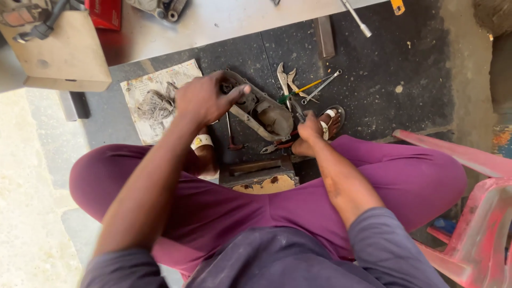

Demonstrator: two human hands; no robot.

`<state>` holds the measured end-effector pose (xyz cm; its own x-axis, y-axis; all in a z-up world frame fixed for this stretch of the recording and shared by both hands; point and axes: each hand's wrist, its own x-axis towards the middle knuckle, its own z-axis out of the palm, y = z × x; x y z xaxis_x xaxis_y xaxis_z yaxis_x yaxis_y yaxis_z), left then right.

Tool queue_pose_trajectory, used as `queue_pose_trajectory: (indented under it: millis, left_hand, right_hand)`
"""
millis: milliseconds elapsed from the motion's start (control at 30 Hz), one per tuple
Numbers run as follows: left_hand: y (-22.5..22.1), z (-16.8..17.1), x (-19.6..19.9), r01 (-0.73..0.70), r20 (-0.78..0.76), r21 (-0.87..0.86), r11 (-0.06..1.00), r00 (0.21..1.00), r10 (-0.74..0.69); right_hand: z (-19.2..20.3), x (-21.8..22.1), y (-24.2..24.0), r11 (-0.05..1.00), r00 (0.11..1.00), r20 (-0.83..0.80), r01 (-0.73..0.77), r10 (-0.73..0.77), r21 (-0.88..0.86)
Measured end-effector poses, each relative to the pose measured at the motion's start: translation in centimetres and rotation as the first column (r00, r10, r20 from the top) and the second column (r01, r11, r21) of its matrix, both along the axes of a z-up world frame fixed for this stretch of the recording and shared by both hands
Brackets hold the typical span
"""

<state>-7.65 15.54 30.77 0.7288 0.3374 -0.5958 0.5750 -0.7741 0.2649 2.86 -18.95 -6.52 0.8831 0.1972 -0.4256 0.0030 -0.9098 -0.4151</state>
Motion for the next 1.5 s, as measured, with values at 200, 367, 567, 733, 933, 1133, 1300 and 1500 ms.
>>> queue_pose_trajectory:
  millis: [200,367,567,733,933,1133,1300,1500]
  left_hand:
    - [5.5,-0.9,-7.7,0.083,0.047,0.106,0.991,0.995,-0.088]
    - [2.8,1.3,-4.5,0.117,0.114,0.143,0.983,0.984,-0.134]
    - [1.3,0.3,-2.2,0.274,0.043,0.054,0.960,0.960,-0.276]
    - [0.5,0.3,-1.5,0.366,-0.025,0.045,0.929,0.931,-0.365]
    - [0.3,0.7,-2.1,0.375,0.033,0.023,0.927,0.926,-0.376]
    - [0.1,-0.3,-2.7,0.415,0.055,0.084,0.906,0.906,-0.420]
    - [-0.7,0.7,-3.2,0.428,0.123,0.050,0.902,0.894,-0.431]
    - [0.2,2.0,-3.5,0.266,0.187,0.090,0.960,0.942,-0.279]
  right_hand:
    - [-3.0,-3.1,4.5,0.928,0.986,-0.155,0.106,-0.053,0.356]
    - [-1.0,-4.1,9.9,0.946,0.980,-0.125,0.182,-0.153,0.270]
    - [-4.0,-5.8,10.6,0.993,0.997,0.013,0.079,-0.080,0.086]
    - [-3.7,-3.0,8.4,0.936,0.993,0.069,0.070,-0.100,0.345]
    - [-10.0,5.4,0.1,0.551,0.741,-0.268,0.649,-0.616,0.524]
    - [-8.3,1.1,1.1,0.789,0.932,-0.329,0.315,-0.153,0.528]
    - [-0.2,-1.5,5.0,0.999,0.966,-0.256,-0.030,0.033,0.015]
    - [16.9,2.0,13.4,0.774,0.844,0.508,-0.204,-0.171,0.600]
